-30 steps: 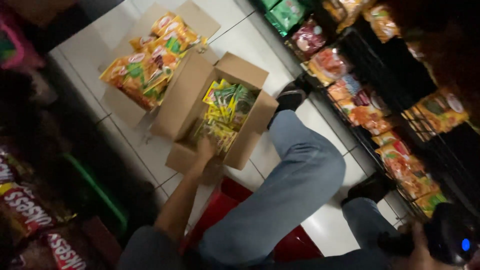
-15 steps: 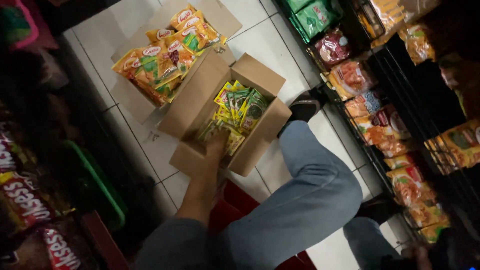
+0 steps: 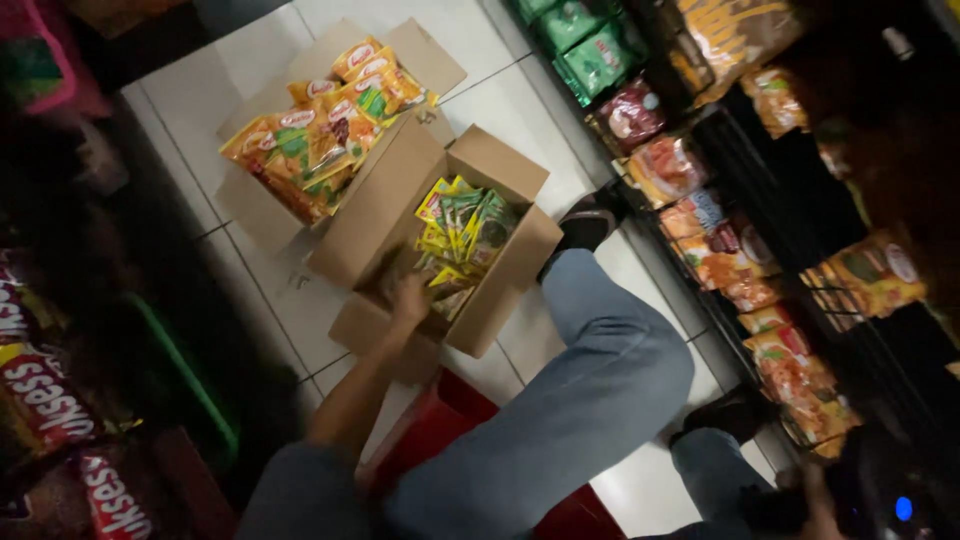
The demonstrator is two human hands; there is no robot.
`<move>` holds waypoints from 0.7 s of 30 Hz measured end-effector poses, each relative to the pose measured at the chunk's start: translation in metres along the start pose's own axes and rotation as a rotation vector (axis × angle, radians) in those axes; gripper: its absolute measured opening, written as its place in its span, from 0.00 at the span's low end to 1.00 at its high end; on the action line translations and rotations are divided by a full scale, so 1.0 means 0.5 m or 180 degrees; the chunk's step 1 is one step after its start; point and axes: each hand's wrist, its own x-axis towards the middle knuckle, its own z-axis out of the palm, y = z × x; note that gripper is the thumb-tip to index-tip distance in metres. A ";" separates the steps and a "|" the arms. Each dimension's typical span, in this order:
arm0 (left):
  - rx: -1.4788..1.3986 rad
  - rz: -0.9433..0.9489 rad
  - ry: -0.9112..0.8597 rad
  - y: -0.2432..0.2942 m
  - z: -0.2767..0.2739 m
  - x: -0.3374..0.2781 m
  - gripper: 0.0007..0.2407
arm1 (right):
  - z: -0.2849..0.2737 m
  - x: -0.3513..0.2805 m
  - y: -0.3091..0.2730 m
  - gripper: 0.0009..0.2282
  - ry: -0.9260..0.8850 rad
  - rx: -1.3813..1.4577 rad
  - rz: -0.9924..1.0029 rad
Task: The recorder is taking spice packets from a box on the floor and placing them into yellow bins on store shelves.
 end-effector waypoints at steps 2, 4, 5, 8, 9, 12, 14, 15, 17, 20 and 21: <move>-0.0894 -0.0010 0.0446 0.004 0.020 -0.005 0.11 | 0.121 -0.006 -0.148 0.07 0.0066 0.0039 -0.0122; -0.1944 -0.0661 0.0025 0.080 -0.061 -0.011 0.09 | 0.138 -0.023 -0.202 0.04 0.0109 0.0376 -0.0204; -0.2946 -0.1347 -0.0474 0.116 -0.103 -0.015 0.08 | 0.148 -0.034 -0.228 0.03 0.0111 0.0700 -0.0250; -0.3607 -0.1688 -0.0333 0.299 -0.271 -0.005 0.10 | 0.137 -0.051 -0.290 0.03 0.0000 0.0266 -0.0206; -0.3623 -0.1610 -0.0368 0.334 -0.293 0.010 0.10 | 0.138 -0.062 -0.313 0.03 0.0073 0.0285 -0.0238; -0.4317 -0.0810 -0.0158 0.467 -0.374 0.047 0.11 | 0.140 -0.084 -0.350 0.12 -0.0307 -0.2457 -0.2742; -0.4702 -0.0173 -0.0250 0.579 -0.448 0.057 0.13 | 0.147 -0.092 -0.337 0.11 0.0229 0.0069 0.0072; -0.4707 -0.0096 -0.0332 0.621 -0.445 0.062 0.13 | 0.141 -0.094 -0.320 0.11 0.0329 0.0094 0.0067; -0.4979 0.0131 -0.0728 0.704 -0.436 0.067 0.14 | 0.130 -0.094 -0.285 0.11 0.0139 0.0011 0.0246; -0.5593 0.0109 -0.1903 0.834 -0.394 0.048 0.10 | 0.158 -0.116 -0.313 0.12 0.0178 0.0179 0.0270; -0.5576 0.0153 -0.1989 0.894 -0.418 0.031 0.10 | 0.164 -0.121 -0.326 0.12 0.0261 0.0198 0.0275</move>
